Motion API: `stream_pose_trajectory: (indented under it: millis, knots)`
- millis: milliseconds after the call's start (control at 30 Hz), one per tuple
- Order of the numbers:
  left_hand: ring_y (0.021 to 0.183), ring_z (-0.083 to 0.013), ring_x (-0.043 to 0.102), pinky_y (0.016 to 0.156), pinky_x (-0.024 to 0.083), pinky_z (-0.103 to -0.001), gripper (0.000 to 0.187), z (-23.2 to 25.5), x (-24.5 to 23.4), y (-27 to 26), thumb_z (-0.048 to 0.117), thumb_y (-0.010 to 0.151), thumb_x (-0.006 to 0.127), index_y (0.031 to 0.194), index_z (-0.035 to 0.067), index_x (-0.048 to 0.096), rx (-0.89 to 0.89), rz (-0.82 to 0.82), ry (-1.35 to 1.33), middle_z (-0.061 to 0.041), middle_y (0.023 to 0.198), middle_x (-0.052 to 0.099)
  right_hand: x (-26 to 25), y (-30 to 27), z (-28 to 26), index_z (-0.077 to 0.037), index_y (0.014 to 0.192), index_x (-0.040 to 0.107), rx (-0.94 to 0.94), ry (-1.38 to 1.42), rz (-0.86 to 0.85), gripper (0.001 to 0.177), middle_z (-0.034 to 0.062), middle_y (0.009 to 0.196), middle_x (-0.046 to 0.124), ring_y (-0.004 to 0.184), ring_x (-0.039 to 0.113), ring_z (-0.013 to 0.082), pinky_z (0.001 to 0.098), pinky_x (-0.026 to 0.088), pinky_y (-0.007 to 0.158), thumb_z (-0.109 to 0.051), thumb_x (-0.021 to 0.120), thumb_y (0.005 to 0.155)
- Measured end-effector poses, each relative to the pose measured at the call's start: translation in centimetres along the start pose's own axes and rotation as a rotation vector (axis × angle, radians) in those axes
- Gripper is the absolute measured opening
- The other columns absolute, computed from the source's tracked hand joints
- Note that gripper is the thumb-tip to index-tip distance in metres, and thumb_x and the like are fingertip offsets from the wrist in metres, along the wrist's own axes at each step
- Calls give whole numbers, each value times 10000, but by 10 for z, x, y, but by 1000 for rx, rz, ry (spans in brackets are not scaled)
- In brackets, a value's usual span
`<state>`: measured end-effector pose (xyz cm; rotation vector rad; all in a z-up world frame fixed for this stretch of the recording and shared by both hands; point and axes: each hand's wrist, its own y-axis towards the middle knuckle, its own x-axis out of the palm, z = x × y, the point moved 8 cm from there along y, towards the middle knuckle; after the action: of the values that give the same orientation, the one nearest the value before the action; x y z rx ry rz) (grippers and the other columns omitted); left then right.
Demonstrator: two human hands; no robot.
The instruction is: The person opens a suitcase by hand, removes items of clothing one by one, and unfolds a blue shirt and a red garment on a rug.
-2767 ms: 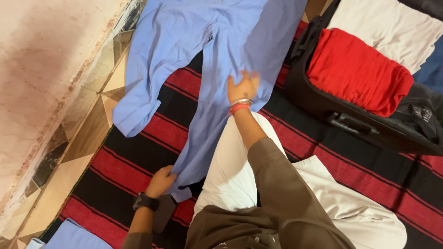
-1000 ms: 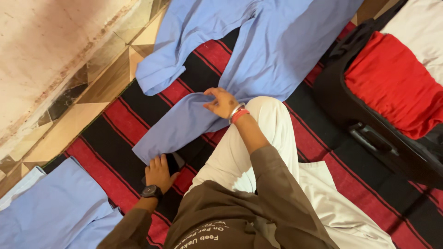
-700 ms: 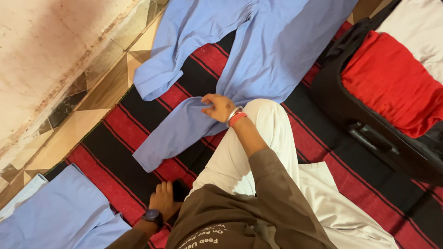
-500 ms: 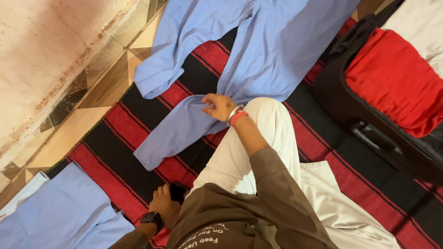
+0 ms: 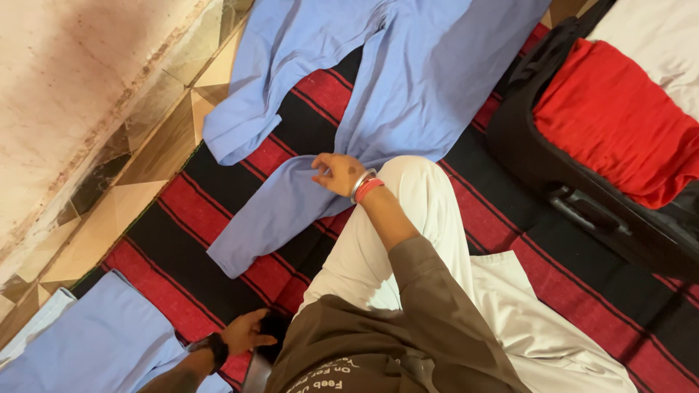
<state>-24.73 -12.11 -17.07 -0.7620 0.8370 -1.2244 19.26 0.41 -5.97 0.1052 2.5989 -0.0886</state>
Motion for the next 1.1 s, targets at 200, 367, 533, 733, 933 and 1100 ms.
stream_pose_trajectory:
  millis: [200, 367, 533, 733, 933, 1100]
  knots:
    - [860, -327, 729, 734, 573, -431, 715, -9, 18, 34, 386, 741, 874, 1320, 124, 545, 140, 157, 466, -122, 905, 747, 5, -3, 4, -79, 1113, 662, 20, 12, -11, 343, 96, 969, 741, 868, 720, 279, 390, 562, 785, -286, 755, 856]
    - [926, -379, 709, 795, 552, -475, 459, 10, 11, 36, 458, 882, 726, 1122, 76, 643, 46, 80, 889, -177, 930, 741, 10, 2, 8, -80, 1109, 671, -9, -23, -26, 345, 100, 967, 741, 873, 720, 283, 396, 563, 786, -297, 758, 856]
    - [856, -350, 706, 750, 553, -508, 193, 112, -84, 45, 311, 883, 628, 889, 154, 739, 222, 260, 954, -127, 881, 743, 12, 4, 18, -87, 1103, 674, 38, -31, -36, 340, 107, 962, 743, 873, 719, 291, 408, 558, 786, -308, 755, 858]
    - [851, -421, 669, 742, 544, -482, 595, 172, -326, 49, 376, 733, 899, 1038, -37, 598, 390, 1499, 285, -237, 931, 676, 11, 7, 24, -84, 1091, 673, 53, -86, -20, 307, 101, 957, 754, 898, 712, 317, 423, 550, 792, -293, 737, 876]
    - [1119, -265, 741, 999, 570, -415, 468, 162, -349, 142, 355, 965, 721, 1281, 17, 655, 395, 1384, -345, -183, 1222, 761, 6, 7, 23, -89, 1078, 685, 36, -70, 29, 294, 108, 939, 755, 884, 728, 302, 412, 565, 793, -292, 734, 871]
    - [1158, -277, 631, 919, 578, -460, 455, 155, -386, 112, 259, 980, 466, 1376, 48, 391, 806, 1220, -1450, -148, 1348, 567, 8, 8, 21, -73, 1085, 686, 77, -84, -1, 300, 122, 954, 753, 893, 722, 316, 419, 563, 797, -278, 734, 870]
